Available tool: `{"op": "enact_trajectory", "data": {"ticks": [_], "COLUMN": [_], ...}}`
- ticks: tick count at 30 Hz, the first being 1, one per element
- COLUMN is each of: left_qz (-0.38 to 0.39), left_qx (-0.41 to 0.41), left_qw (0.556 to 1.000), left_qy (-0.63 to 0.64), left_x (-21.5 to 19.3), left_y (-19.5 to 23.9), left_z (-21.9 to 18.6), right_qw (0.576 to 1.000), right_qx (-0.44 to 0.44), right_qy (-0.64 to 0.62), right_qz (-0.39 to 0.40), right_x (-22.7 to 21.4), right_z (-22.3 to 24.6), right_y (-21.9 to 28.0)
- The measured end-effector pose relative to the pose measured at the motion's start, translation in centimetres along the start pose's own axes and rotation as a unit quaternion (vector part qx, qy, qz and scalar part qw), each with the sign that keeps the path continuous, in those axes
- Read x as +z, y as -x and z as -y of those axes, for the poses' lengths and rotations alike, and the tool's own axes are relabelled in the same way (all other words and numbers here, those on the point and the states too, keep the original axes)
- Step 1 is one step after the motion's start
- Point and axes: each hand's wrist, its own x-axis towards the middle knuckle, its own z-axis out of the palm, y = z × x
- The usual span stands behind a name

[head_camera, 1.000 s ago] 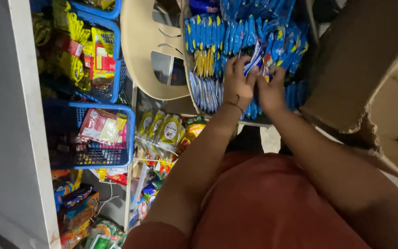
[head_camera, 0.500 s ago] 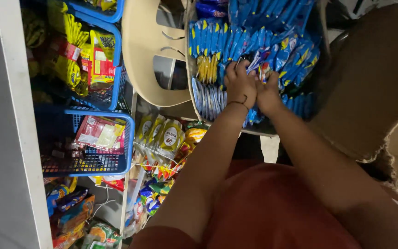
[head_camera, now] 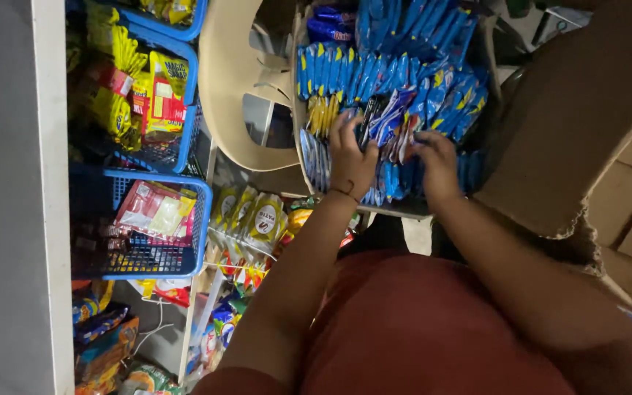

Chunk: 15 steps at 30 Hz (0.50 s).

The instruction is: Organizing small product packets from a cardboard box into a storage container.

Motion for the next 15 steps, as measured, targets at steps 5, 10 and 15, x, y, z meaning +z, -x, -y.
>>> {"op": "enact_trajectory", "data": {"ticks": [5, 10, 15], "left_qz": [0.031, -0.026, 0.253], "left_qx": [0.012, 0.020, -0.019], "left_qw": [0.999, 0.999, 0.966], "left_qy": [0.000, 0.030, 0.039], "left_x": [-0.9, -1.1, -4.7], "left_y": [1.4, 4.5, 10.0], "left_z": [0.0, 0.6, -0.1], "right_qw": [0.977, 0.986, 0.883], "right_qx": [0.127, 0.122, 0.301], "right_qy": [-0.111, -0.085, 0.015], "right_qz": [-0.128, -0.081, 0.359], "right_x": [0.2, -0.9, -4.3], "right_z": [-1.1, 1.5, 17.2], "right_y": [1.5, 4.2, 8.2]}}
